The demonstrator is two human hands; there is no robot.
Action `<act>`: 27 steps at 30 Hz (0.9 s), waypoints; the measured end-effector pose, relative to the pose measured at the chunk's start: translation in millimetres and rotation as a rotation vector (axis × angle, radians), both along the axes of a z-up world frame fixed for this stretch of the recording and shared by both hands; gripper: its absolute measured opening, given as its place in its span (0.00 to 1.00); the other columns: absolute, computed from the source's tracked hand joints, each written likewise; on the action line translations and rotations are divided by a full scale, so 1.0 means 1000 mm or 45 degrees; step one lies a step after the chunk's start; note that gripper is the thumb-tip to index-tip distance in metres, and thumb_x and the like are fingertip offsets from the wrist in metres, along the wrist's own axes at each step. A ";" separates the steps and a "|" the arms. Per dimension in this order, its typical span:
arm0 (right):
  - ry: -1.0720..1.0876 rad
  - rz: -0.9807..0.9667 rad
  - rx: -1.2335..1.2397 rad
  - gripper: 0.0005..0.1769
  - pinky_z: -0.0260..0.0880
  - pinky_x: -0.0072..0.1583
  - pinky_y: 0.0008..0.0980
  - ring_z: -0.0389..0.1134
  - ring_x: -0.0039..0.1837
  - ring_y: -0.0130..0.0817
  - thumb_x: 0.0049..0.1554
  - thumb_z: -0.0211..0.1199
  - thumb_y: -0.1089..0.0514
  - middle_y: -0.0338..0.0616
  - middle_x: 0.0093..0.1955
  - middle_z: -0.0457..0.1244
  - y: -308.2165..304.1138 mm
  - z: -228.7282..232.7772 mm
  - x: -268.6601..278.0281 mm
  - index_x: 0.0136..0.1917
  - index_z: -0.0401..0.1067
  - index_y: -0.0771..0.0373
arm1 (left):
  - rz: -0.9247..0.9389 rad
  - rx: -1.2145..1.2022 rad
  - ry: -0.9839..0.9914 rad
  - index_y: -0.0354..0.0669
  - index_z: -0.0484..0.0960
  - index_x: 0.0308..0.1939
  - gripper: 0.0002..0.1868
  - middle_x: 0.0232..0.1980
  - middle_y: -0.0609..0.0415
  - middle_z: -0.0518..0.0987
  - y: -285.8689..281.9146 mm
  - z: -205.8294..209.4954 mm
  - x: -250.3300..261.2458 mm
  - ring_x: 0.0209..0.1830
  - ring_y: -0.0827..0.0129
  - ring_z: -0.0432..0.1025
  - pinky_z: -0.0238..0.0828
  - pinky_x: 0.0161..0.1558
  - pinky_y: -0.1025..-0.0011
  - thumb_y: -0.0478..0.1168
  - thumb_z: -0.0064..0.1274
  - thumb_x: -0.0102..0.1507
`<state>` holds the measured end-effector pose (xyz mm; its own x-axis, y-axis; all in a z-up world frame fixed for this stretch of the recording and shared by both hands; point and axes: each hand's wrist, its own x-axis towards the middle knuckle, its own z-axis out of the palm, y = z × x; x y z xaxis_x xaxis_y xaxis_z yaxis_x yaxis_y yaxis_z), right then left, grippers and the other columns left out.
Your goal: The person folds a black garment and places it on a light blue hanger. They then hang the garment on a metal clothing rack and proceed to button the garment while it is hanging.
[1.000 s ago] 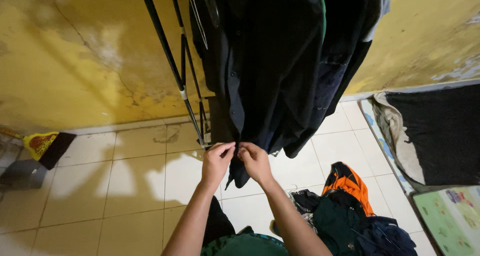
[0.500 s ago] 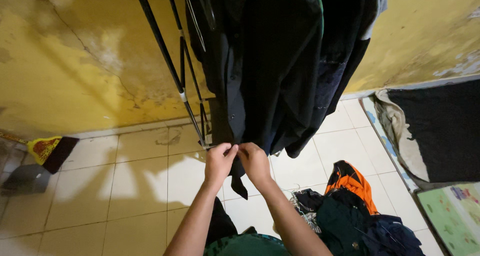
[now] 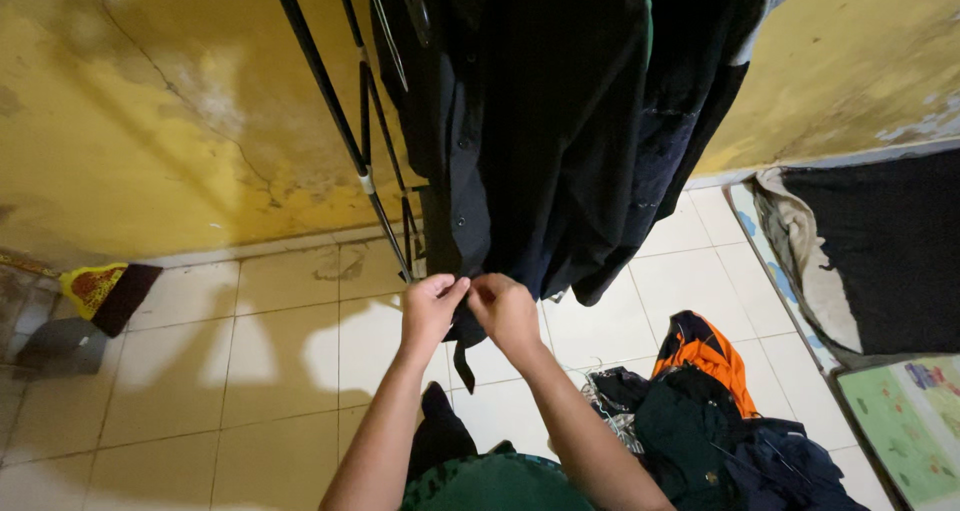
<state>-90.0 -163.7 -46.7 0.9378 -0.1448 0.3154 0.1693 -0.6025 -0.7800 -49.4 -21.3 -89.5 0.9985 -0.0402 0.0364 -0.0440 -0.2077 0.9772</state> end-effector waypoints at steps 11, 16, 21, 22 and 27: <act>0.321 0.109 0.669 0.08 0.65 0.39 0.24 0.66 0.35 0.21 0.58 0.63 0.59 0.37 0.32 0.67 -0.009 -0.055 0.028 0.42 0.76 0.67 | -0.114 0.087 -0.119 0.33 0.74 0.30 0.15 0.22 0.56 0.68 0.009 -0.006 0.002 0.25 0.79 0.59 0.60 0.27 0.72 0.39 0.59 0.66; 0.295 0.047 0.570 0.08 0.62 0.38 0.25 0.63 0.34 0.21 0.60 0.63 0.59 0.37 0.31 0.64 -0.002 -0.053 0.022 0.43 0.76 0.68 | -0.100 0.126 -0.214 0.34 0.77 0.33 0.13 0.23 0.54 0.72 0.014 0.006 -0.001 0.24 0.79 0.62 0.63 0.27 0.72 0.40 0.61 0.64; 0.174 -0.026 0.427 0.08 0.61 0.37 0.25 0.60 0.33 0.21 0.58 0.63 0.59 0.36 0.30 0.63 0.004 -0.050 0.014 0.45 0.76 0.68 | -0.100 0.208 -0.154 0.33 0.78 0.37 0.12 0.24 0.51 0.75 0.017 0.010 -0.001 0.22 0.76 0.63 0.63 0.27 0.71 0.40 0.62 0.64; 0.217 0.006 0.504 0.08 0.61 0.38 0.24 0.61 0.34 0.20 0.58 0.63 0.59 0.35 0.31 0.64 0.003 -0.052 0.016 0.45 0.76 0.68 | -0.118 0.176 -0.145 0.34 0.78 0.38 0.12 0.25 0.52 0.76 0.017 0.007 0.000 0.23 0.77 0.64 0.65 0.28 0.71 0.40 0.61 0.65; 0.568 0.183 1.108 0.09 0.65 0.41 0.24 0.63 0.36 0.21 0.61 0.61 0.60 0.35 0.34 0.64 -0.008 -0.068 0.033 0.45 0.74 0.69 | -0.145 -0.051 -0.064 0.34 0.80 0.43 0.10 0.35 0.55 0.81 0.021 -0.019 0.006 0.32 0.78 0.71 0.69 0.34 0.74 0.37 0.62 0.64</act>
